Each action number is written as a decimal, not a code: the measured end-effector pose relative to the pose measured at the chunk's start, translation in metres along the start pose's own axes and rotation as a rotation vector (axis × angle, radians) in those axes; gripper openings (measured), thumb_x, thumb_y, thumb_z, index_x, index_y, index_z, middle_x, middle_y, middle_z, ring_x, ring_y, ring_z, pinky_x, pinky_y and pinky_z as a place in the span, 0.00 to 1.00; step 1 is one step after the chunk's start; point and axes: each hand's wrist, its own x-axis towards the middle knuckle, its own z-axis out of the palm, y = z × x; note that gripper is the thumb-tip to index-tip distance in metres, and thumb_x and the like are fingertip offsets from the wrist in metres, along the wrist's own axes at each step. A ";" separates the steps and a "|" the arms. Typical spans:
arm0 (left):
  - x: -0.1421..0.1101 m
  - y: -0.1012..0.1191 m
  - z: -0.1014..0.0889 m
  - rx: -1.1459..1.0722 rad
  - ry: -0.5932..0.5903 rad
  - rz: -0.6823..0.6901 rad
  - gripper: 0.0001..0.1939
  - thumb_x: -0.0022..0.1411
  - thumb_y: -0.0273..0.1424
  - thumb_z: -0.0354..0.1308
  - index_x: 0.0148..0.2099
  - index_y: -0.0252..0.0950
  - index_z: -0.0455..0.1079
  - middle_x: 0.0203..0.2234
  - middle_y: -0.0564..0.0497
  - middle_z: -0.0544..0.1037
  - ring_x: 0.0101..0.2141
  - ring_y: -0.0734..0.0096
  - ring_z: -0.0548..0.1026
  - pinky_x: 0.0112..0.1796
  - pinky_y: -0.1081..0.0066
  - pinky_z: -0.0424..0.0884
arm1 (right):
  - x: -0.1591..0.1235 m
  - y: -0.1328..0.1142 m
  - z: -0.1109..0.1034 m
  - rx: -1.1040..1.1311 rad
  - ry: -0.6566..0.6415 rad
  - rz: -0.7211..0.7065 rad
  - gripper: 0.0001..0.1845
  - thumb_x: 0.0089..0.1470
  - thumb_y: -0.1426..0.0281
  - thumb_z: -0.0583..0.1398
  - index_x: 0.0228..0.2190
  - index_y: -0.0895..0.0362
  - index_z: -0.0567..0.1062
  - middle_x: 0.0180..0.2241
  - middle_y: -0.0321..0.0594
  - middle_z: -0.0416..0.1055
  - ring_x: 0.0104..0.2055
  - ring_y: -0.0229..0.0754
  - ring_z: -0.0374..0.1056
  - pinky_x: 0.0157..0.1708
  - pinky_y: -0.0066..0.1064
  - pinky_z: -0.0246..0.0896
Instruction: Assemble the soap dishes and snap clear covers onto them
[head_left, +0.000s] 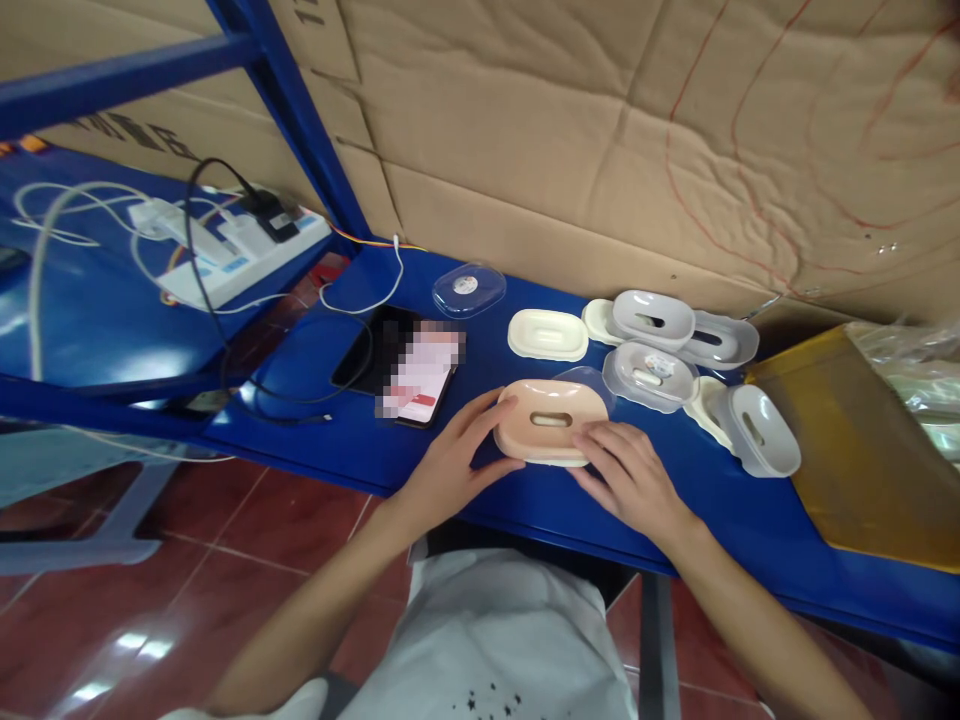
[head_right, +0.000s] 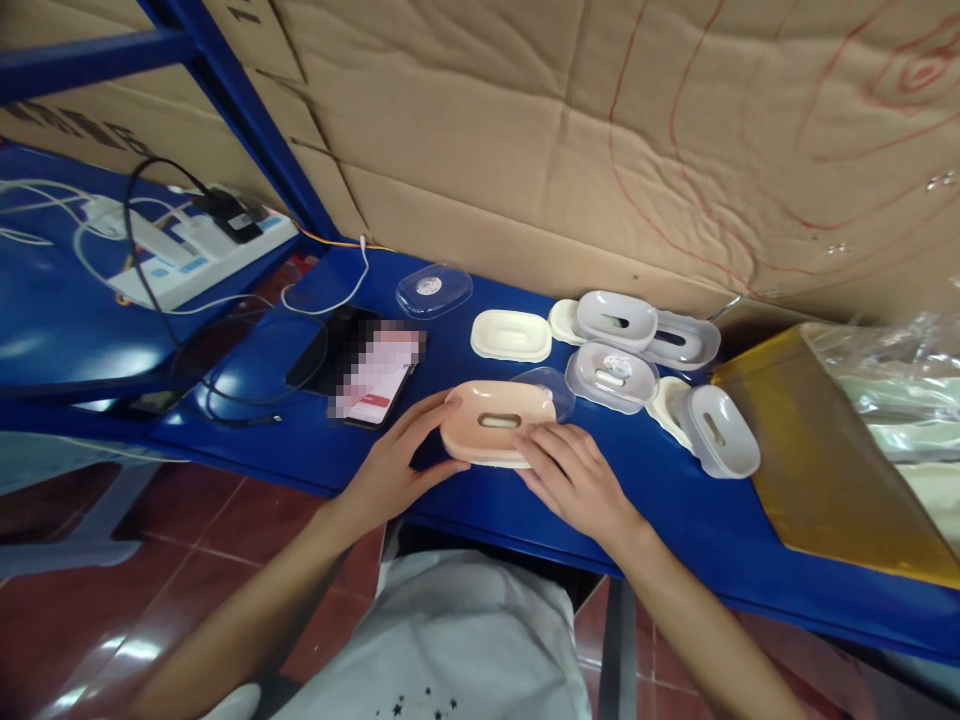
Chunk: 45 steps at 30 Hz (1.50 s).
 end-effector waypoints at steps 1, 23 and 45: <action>0.000 0.000 0.000 0.000 0.003 0.001 0.34 0.76 0.42 0.65 0.77 0.51 0.59 0.72 0.44 0.68 0.70 0.51 0.71 0.69 0.51 0.69 | -0.001 0.002 0.000 0.012 0.015 0.015 0.41 0.69 0.71 0.66 0.76 0.54 0.58 0.56 0.51 0.81 0.60 0.53 0.77 0.60 0.47 0.75; 0.001 0.002 -0.001 0.011 -0.029 0.012 0.35 0.75 0.46 0.65 0.77 0.51 0.58 0.70 0.42 0.71 0.68 0.49 0.73 0.67 0.48 0.73 | 0.000 0.005 -0.006 0.033 0.117 -0.006 0.42 0.65 0.74 0.70 0.74 0.54 0.63 0.49 0.47 0.83 0.53 0.53 0.80 0.51 0.46 0.78; -0.070 0.003 -0.041 0.353 0.012 -0.114 0.22 0.75 0.48 0.63 0.65 0.47 0.70 0.64 0.43 0.75 0.59 0.46 0.79 0.54 0.50 0.81 | -0.018 0.034 0.008 0.111 -0.240 0.337 0.29 0.72 0.56 0.62 0.70 0.45 0.69 0.63 0.50 0.74 0.66 0.61 0.71 0.64 0.60 0.68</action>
